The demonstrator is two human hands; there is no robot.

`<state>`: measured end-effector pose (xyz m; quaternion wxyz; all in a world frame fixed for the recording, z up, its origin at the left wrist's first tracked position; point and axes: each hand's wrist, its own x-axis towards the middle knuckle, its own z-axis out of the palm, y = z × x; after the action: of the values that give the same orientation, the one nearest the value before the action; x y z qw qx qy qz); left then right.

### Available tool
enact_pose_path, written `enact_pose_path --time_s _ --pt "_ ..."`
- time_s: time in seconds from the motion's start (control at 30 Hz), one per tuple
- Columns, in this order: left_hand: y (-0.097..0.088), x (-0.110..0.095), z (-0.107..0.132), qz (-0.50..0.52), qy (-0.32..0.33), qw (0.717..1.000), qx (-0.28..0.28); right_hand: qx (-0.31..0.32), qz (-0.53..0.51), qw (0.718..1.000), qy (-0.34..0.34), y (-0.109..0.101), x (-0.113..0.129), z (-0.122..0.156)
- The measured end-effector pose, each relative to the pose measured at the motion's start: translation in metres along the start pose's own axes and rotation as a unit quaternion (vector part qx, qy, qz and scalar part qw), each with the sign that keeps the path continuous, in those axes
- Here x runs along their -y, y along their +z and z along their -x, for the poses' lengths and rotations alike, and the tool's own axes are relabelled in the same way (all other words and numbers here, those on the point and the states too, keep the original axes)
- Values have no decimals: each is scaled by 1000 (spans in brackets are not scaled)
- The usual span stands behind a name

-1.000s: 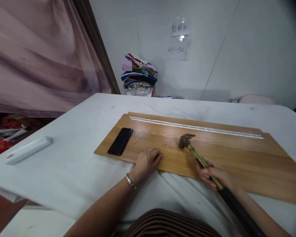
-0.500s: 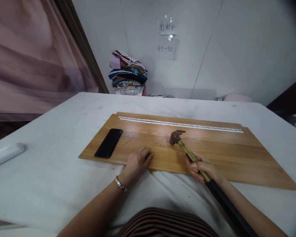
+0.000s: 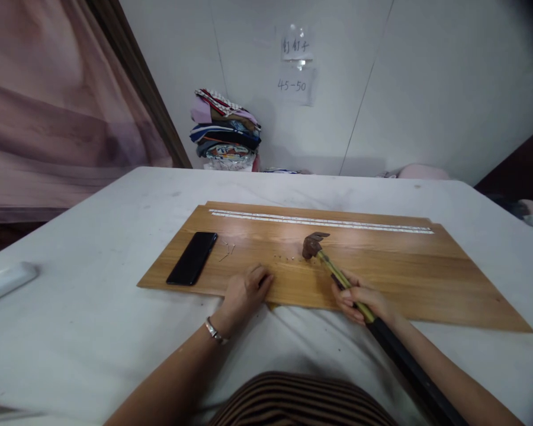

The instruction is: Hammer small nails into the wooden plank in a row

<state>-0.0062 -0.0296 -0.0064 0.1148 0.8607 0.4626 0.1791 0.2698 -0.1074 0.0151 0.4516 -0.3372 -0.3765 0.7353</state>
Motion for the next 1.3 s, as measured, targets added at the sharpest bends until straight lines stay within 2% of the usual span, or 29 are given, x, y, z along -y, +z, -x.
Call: enact_pose_path --time_s 1.3 --pt "0 1 0 -13 -9 1000 12 -8 -8 1000 9 1 0 -1"
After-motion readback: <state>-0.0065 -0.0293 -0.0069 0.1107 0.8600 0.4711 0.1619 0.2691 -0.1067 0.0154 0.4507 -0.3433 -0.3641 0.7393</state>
